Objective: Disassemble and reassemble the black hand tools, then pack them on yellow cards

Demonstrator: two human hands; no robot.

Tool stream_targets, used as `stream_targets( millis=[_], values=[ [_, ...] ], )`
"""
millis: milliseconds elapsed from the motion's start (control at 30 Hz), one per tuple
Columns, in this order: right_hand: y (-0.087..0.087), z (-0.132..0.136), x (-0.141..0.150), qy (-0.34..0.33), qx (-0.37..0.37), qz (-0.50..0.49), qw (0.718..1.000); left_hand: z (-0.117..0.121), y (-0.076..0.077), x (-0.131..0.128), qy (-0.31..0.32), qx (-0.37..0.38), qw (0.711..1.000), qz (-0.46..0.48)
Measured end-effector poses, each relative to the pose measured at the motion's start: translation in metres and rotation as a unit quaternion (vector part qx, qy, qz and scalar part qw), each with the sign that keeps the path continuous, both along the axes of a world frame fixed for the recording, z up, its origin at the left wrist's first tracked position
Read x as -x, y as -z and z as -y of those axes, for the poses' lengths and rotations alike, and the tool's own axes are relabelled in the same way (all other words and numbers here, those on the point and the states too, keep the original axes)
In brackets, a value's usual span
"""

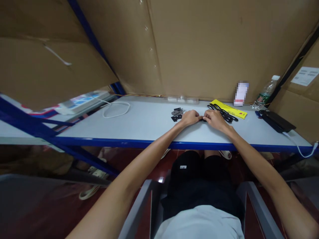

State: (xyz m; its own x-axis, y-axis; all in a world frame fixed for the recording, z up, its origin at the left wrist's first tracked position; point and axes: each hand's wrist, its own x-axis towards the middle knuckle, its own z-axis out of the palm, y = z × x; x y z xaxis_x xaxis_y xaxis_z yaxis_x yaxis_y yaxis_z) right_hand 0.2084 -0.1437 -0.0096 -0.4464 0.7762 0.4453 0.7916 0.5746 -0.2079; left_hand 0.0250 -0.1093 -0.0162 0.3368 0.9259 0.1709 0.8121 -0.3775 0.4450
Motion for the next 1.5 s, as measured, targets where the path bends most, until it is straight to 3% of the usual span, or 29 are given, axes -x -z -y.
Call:
stream_targets(
  millis=[133,333,500,800,933,1100,1267,1367,1500],
  values=[
    [-0.001,0.0,0.004,0.034,-0.014,0.039,0.999,0.003,-0.001,-0.002,-0.018,0.001,1.0,-0.013],
    [0.005,-0.009,0.0,0.025,0.014,-0.006,1.0,0.007,0.003,-0.004,-0.018,-0.041,0.999,-0.004],
    [0.004,-0.004,0.001,0.028,-0.013,0.015,0.999,0.007,0.004,-0.004,-0.019,-0.046,0.999,0.003],
    [0.003,-0.007,0.006,0.055,0.024,-0.04,0.997,0.008,0.002,-0.004,-0.016,-0.034,0.999,0.013],
    [0.002,-0.014,0.006,0.067,0.098,-0.127,0.985,0.009,0.002,-0.004,-0.017,-0.039,0.999,0.004],
    [0.001,-0.019,-0.006,0.032,0.212,-0.232,0.949,0.008,0.002,-0.005,-0.019,-0.05,0.998,-0.029],
    [-0.002,-0.02,-0.021,-0.016,0.254,-0.238,0.937,0.005,0.005,-0.005,-0.016,-0.054,0.998,-0.028],
    [-0.002,-0.02,-0.026,-0.033,0.241,-0.221,0.944,0.003,0.006,-0.005,-0.014,-0.052,0.998,-0.026],
    [0.003,-0.021,-0.025,-0.034,0.154,-0.182,0.971,0.004,0.005,-0.005,-0.016,-0.059,0.998,-0.031]
  ],
)
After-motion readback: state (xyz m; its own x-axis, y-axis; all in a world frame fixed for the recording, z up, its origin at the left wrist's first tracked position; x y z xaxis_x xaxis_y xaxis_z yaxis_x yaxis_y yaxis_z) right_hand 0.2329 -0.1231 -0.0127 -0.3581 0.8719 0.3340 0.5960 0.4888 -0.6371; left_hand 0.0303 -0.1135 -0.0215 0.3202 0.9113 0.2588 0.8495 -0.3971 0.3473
